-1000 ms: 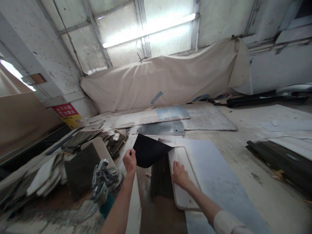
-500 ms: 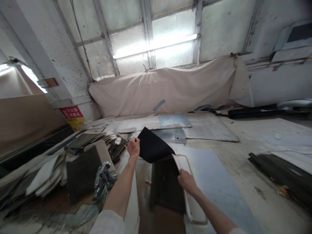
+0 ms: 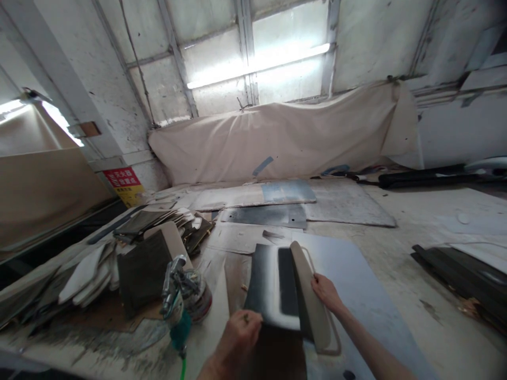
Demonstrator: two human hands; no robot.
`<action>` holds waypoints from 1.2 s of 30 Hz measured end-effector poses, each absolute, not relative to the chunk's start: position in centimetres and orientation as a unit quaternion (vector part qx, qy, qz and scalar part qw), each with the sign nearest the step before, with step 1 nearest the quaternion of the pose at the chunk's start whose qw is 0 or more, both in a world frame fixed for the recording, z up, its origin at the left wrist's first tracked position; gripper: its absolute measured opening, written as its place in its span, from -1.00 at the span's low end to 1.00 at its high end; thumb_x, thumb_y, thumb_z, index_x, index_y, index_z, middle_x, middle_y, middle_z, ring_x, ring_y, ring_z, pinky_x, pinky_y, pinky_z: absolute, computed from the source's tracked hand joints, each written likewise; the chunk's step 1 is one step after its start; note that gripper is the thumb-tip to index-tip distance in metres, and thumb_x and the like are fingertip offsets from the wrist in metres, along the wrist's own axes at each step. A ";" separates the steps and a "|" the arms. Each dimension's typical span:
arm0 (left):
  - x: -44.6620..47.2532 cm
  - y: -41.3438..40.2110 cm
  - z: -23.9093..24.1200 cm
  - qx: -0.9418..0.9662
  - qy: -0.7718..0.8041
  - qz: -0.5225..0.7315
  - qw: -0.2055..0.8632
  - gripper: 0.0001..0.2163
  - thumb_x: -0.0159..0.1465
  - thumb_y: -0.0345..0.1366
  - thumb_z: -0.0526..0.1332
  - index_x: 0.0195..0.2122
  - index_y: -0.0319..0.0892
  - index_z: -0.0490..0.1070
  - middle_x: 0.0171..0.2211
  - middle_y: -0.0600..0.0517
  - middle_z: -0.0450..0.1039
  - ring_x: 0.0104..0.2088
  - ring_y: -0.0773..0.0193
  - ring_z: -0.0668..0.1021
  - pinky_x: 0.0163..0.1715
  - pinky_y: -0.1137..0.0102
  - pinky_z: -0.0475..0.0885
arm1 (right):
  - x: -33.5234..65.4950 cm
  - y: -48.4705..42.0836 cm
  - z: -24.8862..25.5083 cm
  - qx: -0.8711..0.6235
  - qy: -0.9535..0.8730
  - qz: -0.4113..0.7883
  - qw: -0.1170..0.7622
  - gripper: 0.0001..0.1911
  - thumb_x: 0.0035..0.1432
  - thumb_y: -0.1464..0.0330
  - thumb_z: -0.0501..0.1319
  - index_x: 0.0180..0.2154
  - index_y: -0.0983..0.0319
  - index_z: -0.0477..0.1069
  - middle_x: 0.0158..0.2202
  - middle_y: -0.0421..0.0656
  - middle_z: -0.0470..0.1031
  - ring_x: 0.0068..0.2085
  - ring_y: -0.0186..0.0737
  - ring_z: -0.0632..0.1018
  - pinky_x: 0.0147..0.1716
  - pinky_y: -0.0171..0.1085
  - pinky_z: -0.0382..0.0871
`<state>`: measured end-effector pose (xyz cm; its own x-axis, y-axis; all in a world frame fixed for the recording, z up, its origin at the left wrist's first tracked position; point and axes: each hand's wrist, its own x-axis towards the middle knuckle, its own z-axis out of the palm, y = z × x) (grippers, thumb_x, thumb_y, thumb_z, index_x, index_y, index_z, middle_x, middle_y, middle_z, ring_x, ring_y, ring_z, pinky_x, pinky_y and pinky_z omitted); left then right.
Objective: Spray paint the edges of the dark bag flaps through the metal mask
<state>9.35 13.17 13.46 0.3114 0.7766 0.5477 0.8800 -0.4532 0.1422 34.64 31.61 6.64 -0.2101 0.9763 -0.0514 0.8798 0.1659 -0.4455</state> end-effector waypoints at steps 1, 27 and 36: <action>9.8 12.2 11.5 -0.821 -0.490 -0.269 0.115 -0.81 0.16 -0.50 -0.01 -0.38 -0.14 0.34 -0.49 0.11 0.46 -0.41 0.43 0.48 -0.38 0.52 0.35 | 34.4 31.5 6.8 -0.614 -0.757 0.188 0.125 -0.77 0.21 0.27 0.06 -0.28 0.29 0.38 -0.33 -0.20 0.47 -0.29 -0.30 0.48 -0.24 -0.19 0.35; 12.6 12.4 1.7 -0.875 -0.416 -0.211 0.126 -0.84 -0.05 -0.47 0.19 -0.58 -0.21 0.16 -0.53 0.09 0.33 -0.48 0.39 0.33 -0.54 0.44 0.16 | 28.5 27.9 5.5 -0.530 -0.842 0.065 0.073 -0.68 0.10 0.39 0.07 -0.06 0.18 0.31 0.03 0.00 0.30 -0.04 0.04 0.33 -0.26 -0.17 0.28; 14.3 10.8 4.1 -0.862 -0.493 -0.113 0.036 -0.88 -0.01 -0.28 0.23 -0.54 -0.18 0.29 -0.51 0.04 0.37 -0.41 0.30 0.39 -0.55 0.41 0.24 | 30.1 28.3 3.5 -0.481 -0.865 0.094 0.103 -0.61 0.07 0.41 0.05 -0.03 0.31 0.28 0.04 0.18 0.31 0.05 0.12 0.33 -0.04 0.00 0.22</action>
<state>14.34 10.83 4.08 0.4878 0.8418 0.2312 0.8583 -0.5108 0.0489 30.10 28.26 3.51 -0.5158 0.8522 0.0876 0.8135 0.5193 -0.2620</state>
